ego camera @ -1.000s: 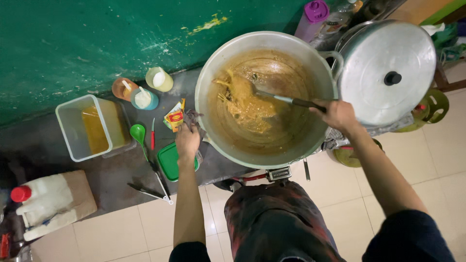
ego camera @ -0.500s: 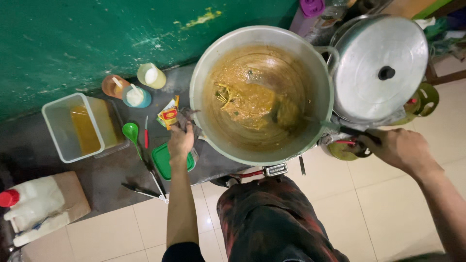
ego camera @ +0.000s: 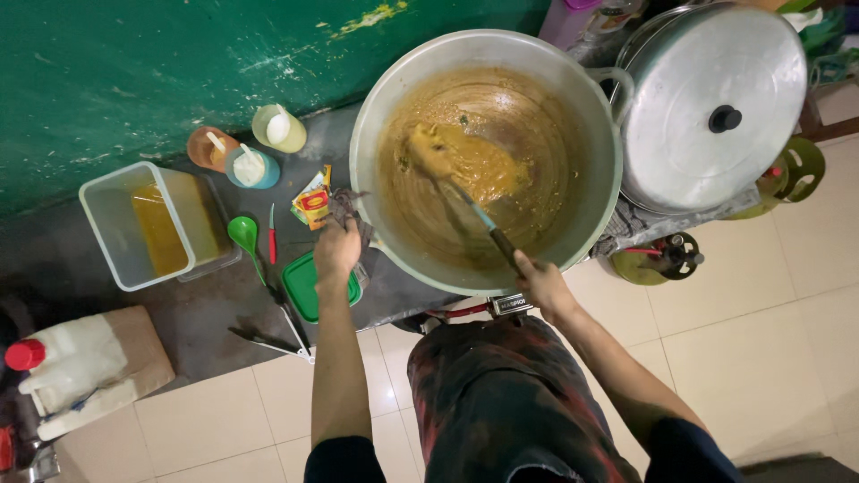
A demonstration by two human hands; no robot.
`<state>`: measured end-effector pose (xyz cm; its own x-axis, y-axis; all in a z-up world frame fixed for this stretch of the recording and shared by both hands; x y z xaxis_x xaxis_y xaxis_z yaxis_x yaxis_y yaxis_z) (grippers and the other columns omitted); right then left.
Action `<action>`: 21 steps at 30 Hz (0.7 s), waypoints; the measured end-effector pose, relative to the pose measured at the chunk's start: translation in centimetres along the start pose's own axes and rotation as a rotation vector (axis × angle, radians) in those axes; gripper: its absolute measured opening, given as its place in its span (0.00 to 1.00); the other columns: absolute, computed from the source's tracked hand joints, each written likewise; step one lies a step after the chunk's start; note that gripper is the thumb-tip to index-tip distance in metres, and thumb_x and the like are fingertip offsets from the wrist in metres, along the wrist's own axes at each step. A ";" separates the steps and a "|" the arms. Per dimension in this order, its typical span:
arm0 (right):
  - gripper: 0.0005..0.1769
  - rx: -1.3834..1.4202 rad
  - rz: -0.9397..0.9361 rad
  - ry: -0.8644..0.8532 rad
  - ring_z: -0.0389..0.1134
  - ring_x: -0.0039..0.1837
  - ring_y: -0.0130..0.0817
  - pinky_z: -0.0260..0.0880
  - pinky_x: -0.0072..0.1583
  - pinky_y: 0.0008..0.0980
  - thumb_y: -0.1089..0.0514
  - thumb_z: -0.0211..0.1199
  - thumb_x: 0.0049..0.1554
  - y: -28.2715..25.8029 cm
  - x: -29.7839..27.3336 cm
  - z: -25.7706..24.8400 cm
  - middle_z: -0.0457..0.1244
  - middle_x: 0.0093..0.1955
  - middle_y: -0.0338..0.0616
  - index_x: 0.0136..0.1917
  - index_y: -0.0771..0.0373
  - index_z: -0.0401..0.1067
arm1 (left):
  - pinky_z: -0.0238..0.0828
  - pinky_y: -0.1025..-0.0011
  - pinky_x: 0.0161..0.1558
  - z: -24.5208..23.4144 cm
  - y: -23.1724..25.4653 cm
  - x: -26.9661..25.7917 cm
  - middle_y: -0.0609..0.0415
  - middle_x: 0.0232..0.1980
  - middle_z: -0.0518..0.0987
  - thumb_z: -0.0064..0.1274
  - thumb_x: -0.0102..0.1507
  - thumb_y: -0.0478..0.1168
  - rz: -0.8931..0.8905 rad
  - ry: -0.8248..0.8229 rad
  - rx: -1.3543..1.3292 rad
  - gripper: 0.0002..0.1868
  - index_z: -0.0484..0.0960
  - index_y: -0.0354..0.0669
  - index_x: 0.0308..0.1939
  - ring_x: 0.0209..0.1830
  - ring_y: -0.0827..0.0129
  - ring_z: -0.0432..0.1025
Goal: The person mixes a liquid with a green ladle in a container and then stirs a thick food mixture in a large pot with a long-handled spoon.
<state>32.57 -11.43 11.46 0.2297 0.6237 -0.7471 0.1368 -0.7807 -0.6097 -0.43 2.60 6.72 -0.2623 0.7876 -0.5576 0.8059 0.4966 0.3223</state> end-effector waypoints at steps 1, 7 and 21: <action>0.22 0.426 0.106 -0.049 0.43 0.19 0.19 0.42 0.20 0.16 0.44 0.52 0.57 -2.6 -2.9 0.2 0.44 0.23 0.31 0.46 0.67 0.63 | 0.61 0.52 0.54 -0.1 0.2 -0.2 0.31 0.48 0.74 0.25 0.63 0.56 0.001 0.000 -0.008 0.29 0.67 0.35 0.52 0.53 0.42 0.68; 0.25 -0.026 -0.130 0.164 0.58 0.15 0.33 0.55 0.21 0.27 0.42 0.48 0.60 2.4 1.8 -4.4 0.57 0.20 0.44 0.33 0.64 0.67 | 0.60 0.52 0.55 -0.6 0.8 -0.8 0.31 0.49 0.73 0.25 0.63 0.55 -0.002 0.005 -0.023 0.28 0.67 0.35 0.50 0.54 0.41 0.67; 0.22 -0.881 -0.242 0.109 0.67 0.52 0.55 0.66 0.55 0.50 0.38 0.43 0.57 -4.1 -1.7 -4.7 0.67 0.45 0.57 0.62 0.40 0.66 | 0.58 0.52 0.58 -0.2 0.4 -0.4 0.28 0.51 0.71 0.26 0.64 0.51 0.068 0.020 -0.134 0.26 0.65 0.31 0.52 0.56 0.40 0.64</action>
<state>36.15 -9.43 16.45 0.1829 0.8018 -0.5689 0.8674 -0.4040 -0.2905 -0.09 2.60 7.27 -0.2209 0.8278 -0.5156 0.7448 0.4845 0.4588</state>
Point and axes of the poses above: each hand's wrist, its own x-axis towards the middle knuckle, its own z-axis out of the palm, y = z × x, the point moved 3 cm from there along x, towards the middle knuckle
